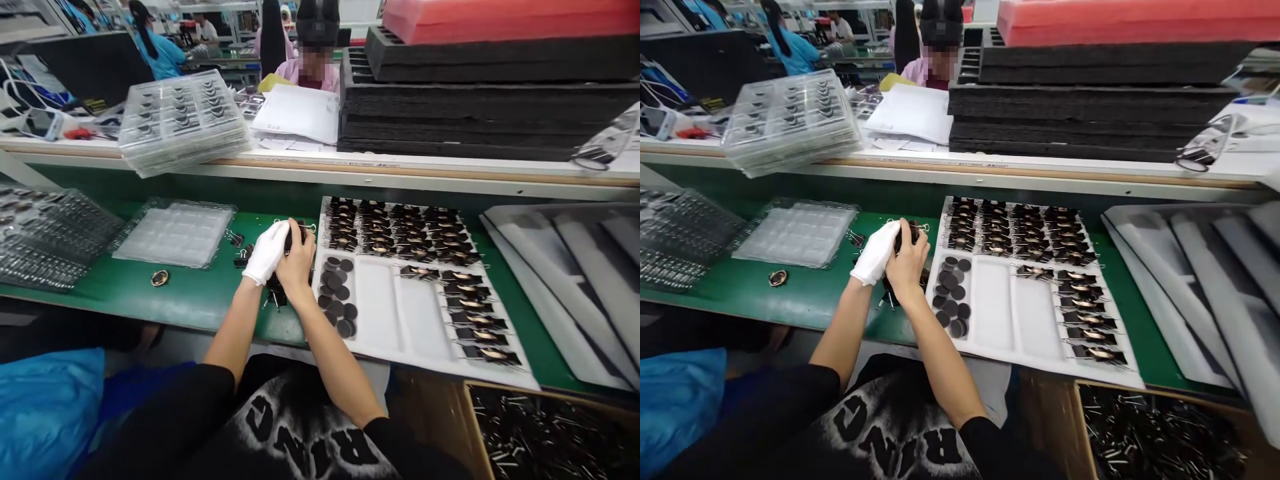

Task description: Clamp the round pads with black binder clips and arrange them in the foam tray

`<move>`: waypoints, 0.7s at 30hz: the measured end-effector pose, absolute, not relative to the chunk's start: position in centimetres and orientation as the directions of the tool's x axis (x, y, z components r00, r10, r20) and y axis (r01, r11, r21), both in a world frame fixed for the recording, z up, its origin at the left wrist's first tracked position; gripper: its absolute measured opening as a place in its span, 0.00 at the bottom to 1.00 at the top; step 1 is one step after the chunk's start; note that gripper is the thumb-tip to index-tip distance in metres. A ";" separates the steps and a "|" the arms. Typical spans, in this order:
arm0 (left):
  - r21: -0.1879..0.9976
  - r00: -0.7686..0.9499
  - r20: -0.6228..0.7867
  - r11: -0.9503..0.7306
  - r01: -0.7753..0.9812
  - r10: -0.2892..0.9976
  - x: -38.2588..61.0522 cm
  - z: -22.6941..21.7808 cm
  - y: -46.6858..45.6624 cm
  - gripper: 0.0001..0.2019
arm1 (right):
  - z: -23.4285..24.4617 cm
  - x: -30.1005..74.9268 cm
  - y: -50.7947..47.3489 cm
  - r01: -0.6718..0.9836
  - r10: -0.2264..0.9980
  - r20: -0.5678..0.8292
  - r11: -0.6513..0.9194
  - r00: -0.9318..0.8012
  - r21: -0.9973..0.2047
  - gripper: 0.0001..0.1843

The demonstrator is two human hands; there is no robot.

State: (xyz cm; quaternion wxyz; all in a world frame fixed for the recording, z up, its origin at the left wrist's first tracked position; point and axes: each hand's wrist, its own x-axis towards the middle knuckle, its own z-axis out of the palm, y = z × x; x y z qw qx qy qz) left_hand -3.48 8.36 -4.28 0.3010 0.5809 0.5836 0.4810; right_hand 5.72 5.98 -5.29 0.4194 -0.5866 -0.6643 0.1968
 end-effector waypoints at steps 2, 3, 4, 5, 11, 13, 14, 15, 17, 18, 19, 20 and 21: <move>0.898 -0.134 0.171 -0.098 0.430 0.976 -4.2 -5.0 8.9 0.18 | -6.6 5.4 6.3 0.633 0.968 0.252 0.185 0.016 -0.752 0.35; 0.891 -0.137 0.160 -0.084 0.447 0.978 -4.4 -5.3 9.1 0.18 | -7.0 5.4 6.4 0.652 0.974 0.226 0.173 -0.003 -0.739 0.36; 0.883 -0.142 0.160 -0.077 0.462 0.977 -4.7 -5.6 9.2 0.18 | -7.2 5.6 6.5 0.671 0.978 0.209 0.168 -0.020 -0.722 0.36; 0.875 -0.144 0.169 -0.081 0.477 0.975 -5.1 -5.9 9.3 0.18 | -7.3 5.9 6.5 0.689 0.979 0.201 0.171 -0.037 -0.705 0.35; 0.804 -0.049 0.292 -0.218 0.553 0.955 -7.8 -6.6 8.9 0.21 | -6.7 8.9 6.1 0.717 0.952 0.249 0.297 -0.176 -0.630 0.36; 0.791 0.008 0.295 -0.249 0.559 0.955 -8.5 -6.2 8.4 0.22 | -6.5 9.8 6.1 0.738 0.937 0.285 0.337 -0.202 -0.585 0.36; 0.792 0.034 0.280 -0.251 0.556 0.959 -8.7 -6.0 8.2 0.23 | -6.5 10.2 6.2 0.747 0.931 0.293 0.352 -0.218 -0.564 0.35; 0.794 0.043 0.265 -0.243 0.558 0.963 -9.1 -5.7 8.0 0.23 | -6.5 10.5 6.2 0.753 0.926 0.292 0.368 -0.240 -0.546 0.36; 0.784 -0.026 0.274 -0.208 0.584 0.961 -10.0 -5.4 8.0 0.25 | -6.6 11.0 6.3 0.756 0.919 0.272 0.390 -0.285 -0.525 0.38; 0.764 -0.089 0.301 -0.185 0.618 0.949 -10.6 -5.3 8.3 0.25 | -6.7 11.3 6.3 0.756 0.918 0.260 0.394 -0.299 -0.523 0.39; 0.731 -0.144 0.327 -0.153 0.665 0.934 -11.4 -5.4 8.7 0.26 | -6.8 11.6 6.2 0.757 0.920 0.253 0.391 -0.300 -0.524 0.40; 0.686 -0.179 0.338 -0.112 0.719 0.924 -12.2 -5.7 9.2 0.26 | -6.9 11.9 6.1 0.761 0.923 0.251 0.383 -0.291 -0.524 0.40; 0.630 -0.182 0.323 -0.067 0.774 0.929 -13.1 -6.0 9.8 0.27 | -6.9 12.3 5.8 0.767 0.926 0.256 0.374 -0.277 -0.522 0.40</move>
